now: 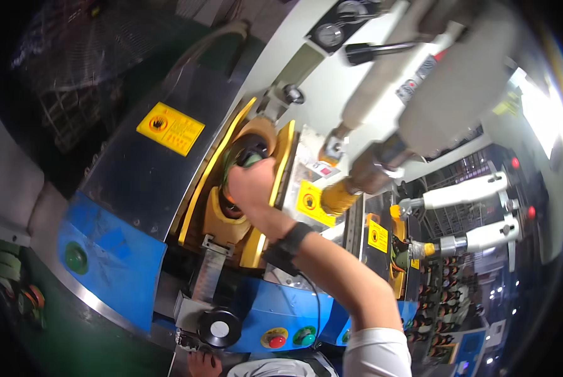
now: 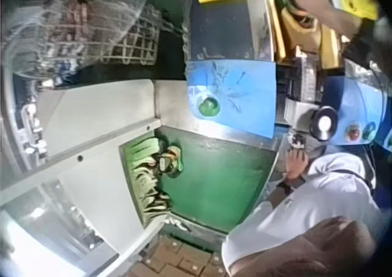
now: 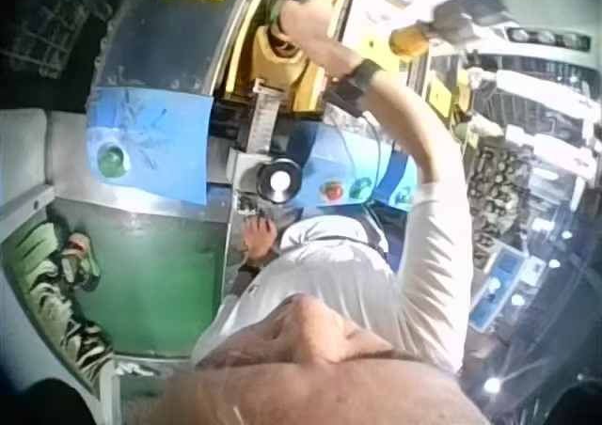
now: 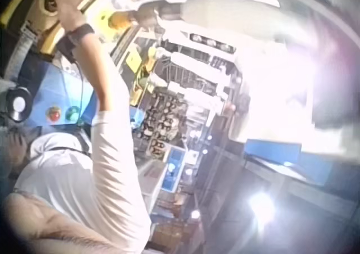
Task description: Operate a shoe lasting machine and place processed shoes on a conveyor belt.
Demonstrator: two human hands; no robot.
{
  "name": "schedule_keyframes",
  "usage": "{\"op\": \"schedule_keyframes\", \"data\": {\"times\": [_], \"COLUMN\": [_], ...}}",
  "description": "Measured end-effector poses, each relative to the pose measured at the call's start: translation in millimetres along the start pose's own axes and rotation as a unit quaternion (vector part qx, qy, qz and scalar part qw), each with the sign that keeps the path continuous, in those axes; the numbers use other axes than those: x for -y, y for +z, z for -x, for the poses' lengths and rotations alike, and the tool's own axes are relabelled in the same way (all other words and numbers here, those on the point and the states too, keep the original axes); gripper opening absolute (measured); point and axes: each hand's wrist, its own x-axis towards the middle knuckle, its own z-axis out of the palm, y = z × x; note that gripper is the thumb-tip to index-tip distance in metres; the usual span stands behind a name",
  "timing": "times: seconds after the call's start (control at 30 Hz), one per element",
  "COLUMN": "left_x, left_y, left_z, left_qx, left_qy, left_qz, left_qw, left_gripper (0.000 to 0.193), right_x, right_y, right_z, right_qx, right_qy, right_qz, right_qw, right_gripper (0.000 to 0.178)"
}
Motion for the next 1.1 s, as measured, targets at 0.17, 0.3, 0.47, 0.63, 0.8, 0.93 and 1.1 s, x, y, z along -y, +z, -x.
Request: {"op": "schedule_keyframes", "data": {"times": [0.17,0.3,0.47,0.63,0.8,0.93,1.1], "left_x": [-20.4,-20.2,2.8,-43.3,-57.9,-105.0,-159.7], "left_y": [22.7,-2.7,-15.7,-5.0,7.6,-9.1,-95.5], "left_z": [-1.1,-9.1,1.2,-12.1,61.1,115.4,204.1], "left_qx": [-0.026,0.045,0.035,-0.081,-0.008,0.092,0.033], "left_qy": [-0.021,-0.050,-0.093,-0.185,-0.228,-0.296,-0.371], "left_qz": [0.057,0.096,0.119,0.164,0.231,0.273,0.175], "left_qw": [0.998,0.993,0.988,0.966,0.946,0.911,0.911], "left_gripper": [0.015,0.030,0.026,0.015,0.020,0.023,0.023], "right_x": [-36.8,-14.1,-87.8,-198.1,-188.8,-171.5,-46.8], "right_y": [-15.3,-71.4,-193.2,-261.0,-276.5,-305.2,-385.7], "right_z": [-22.7,25.7,209.9,272.1,314.1,364.2,420.9], "right_qx": [-0.006,0.202,0.142,0.228,0.239,0.428,0.622], "right_qy": [-0.052,-0.073,-0.509,-0.368,-0.398,-0.260,-0.474], "right_qz": [0.030,0.053,0.183,0.264,-0.016,-0.271,-0.352], "right_qw": [0.998,0.975,0.829,0.862,0.885,0.822,0.514], "right_gripper": [0.055,0.066,0.081,0.084,0.075,0.053,0.054]}}
